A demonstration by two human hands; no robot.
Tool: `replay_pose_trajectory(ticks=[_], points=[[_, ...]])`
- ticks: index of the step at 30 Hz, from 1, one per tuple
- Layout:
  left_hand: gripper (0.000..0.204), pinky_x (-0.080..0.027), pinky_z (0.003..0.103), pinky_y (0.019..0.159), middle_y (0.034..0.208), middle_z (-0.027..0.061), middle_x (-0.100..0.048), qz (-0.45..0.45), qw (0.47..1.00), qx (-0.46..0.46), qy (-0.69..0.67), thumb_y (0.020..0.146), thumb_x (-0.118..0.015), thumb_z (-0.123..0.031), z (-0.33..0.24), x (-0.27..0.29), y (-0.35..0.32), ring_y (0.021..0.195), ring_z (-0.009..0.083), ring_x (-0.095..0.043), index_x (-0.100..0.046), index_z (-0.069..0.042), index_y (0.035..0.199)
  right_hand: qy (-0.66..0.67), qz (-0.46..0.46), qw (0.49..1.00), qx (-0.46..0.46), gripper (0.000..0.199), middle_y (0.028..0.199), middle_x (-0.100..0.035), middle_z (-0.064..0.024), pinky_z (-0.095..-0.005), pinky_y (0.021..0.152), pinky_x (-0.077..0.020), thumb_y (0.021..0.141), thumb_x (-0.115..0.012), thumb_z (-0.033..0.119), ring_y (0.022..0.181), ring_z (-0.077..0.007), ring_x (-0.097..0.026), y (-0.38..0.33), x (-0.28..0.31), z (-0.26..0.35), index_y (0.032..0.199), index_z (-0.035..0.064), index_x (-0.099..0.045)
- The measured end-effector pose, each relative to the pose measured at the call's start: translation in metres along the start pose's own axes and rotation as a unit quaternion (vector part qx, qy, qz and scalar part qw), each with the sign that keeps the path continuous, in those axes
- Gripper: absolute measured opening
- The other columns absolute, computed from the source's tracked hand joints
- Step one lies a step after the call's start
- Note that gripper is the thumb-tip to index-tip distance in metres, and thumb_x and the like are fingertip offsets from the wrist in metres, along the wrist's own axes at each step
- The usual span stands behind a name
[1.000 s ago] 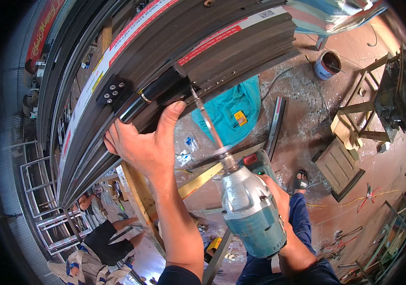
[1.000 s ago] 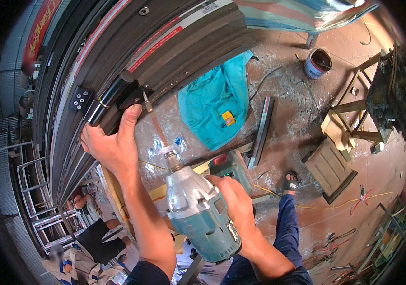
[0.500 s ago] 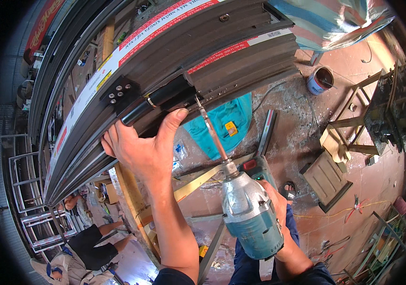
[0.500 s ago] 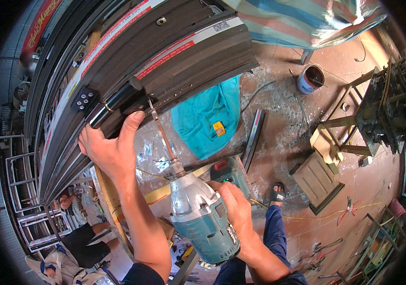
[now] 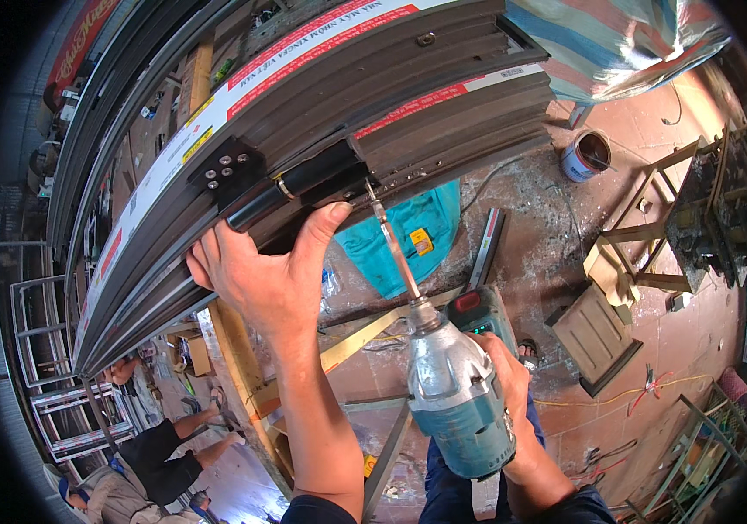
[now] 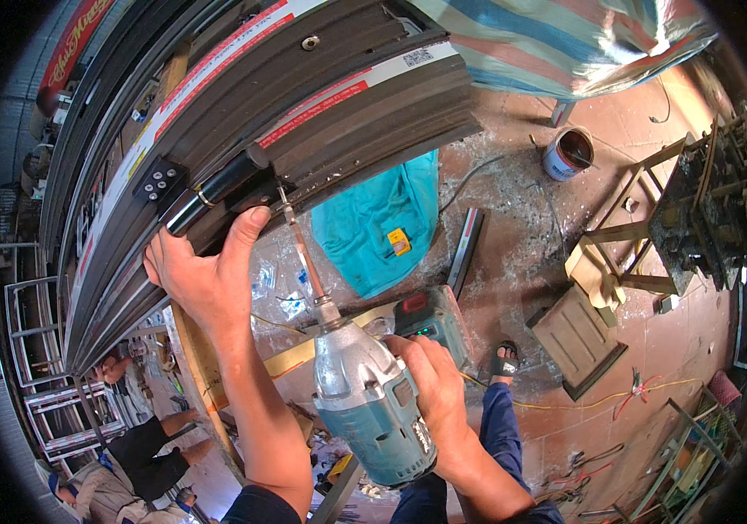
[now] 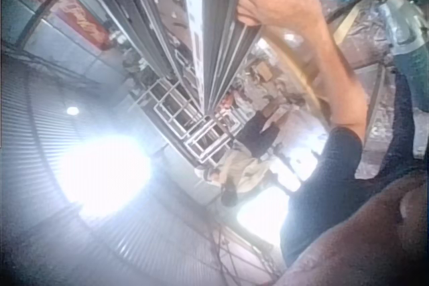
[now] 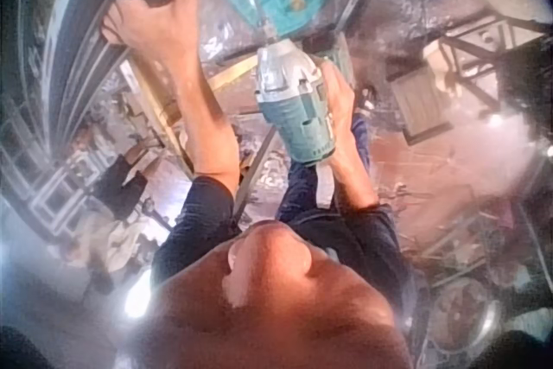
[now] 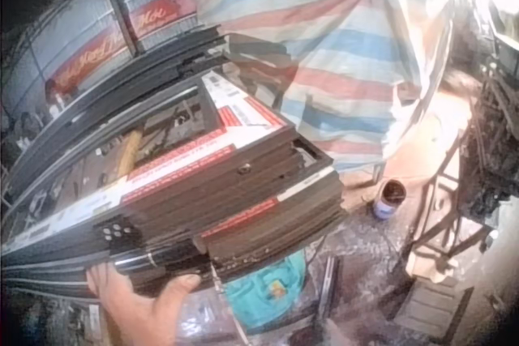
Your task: The person assembles aluminum window frames on a workbench. They use a power drill to fasten screws into frame corners, insert rubber gaskets into frame channels, and align frame sections with a coworker. The frames are handled one at a time and positioned on the bench for assembly.
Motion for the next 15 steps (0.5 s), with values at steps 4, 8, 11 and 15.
replay_pose_trajectory(ticks=[4,8,11,15], points=[[0.093,-0.025,0.058,0.124,0.128,0.0191,-0.066,0.008,1.000,0.003,-0.002,0.073,-0.090,-0.071,0.000,-0.001,0.000,0.135,0.0417,-0.054,-0.067,0.000,0.130,0.034,0.001,0.999,-0.026,0.050,0.100,-0.066,-0.0193,-0.0462,0.080,-0.0503,0.078,-0.079,0.013,0.090,-0.0406,-0.065,0.001,0.000,0.004,0.124,-0.0004,-0.066],[0.092,-0.026,0.057,0.123,0.127,0.0183,-0.067,-0.003,1.000,-0.002,0.004,0.074,-0.090,-0.070,0.001,0.000,0.000,0.135,0.0415,-0.054,-0.068,0.000,0.129,0.026,0.001,0.999,-0.020,0.048,0.098,-0.065,-0.0180,-0.0458,0.078,-0.0492,0.078,-0.078,0.013,0.088,-0.0397,-0.064,0.002,0.001,0.003,0.123,0.0004,-0.066],[0.087,-0.028,0.056,0.122,0.125,0.0161,-0.067,-0.012,1.000,-0.010,0.004,0.074,-0.091,-0.066,-0.002,-0.001,-0.001,0.133,0.0405,-0.055,-0.069,-0.002,0.127,0.010,0.007,1.000,-0.002,0.047,0.094,-0.063,-0.0167,-0.0452,0.077,-0.0480,0.079,-0.077,0.014,0.086,-0.0384,-0.062,0.004,0.004,0.004,0.123,0.0013,-0.067],[0.079,-0.030,0.055,0.120,0.121,0.0130,-0.069,-0.020,1.000,-0.016,0.006,0.074,-0.093,-0.061,-0.001,0.000,-0.001,0.129,0.0387,-0.057,-0.070,-0.003,0.124,-0.042,0.001,0.999,0.014,0.046,0.091,-0.060,-0.0148,-0.0454,0.075,-0.0461,0.081,-0.076,0.016,0.084,-0.0367,-0.061,0.013,0.009,0.009,0.124,0.0024,-0.067]])
Point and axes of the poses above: each hand's wrist, its own y-axis towards the middle knuckle, its own x-axis out of the back of the hand, z = x × y, the point moved 5 cm from there along y, towards the middle knuckle
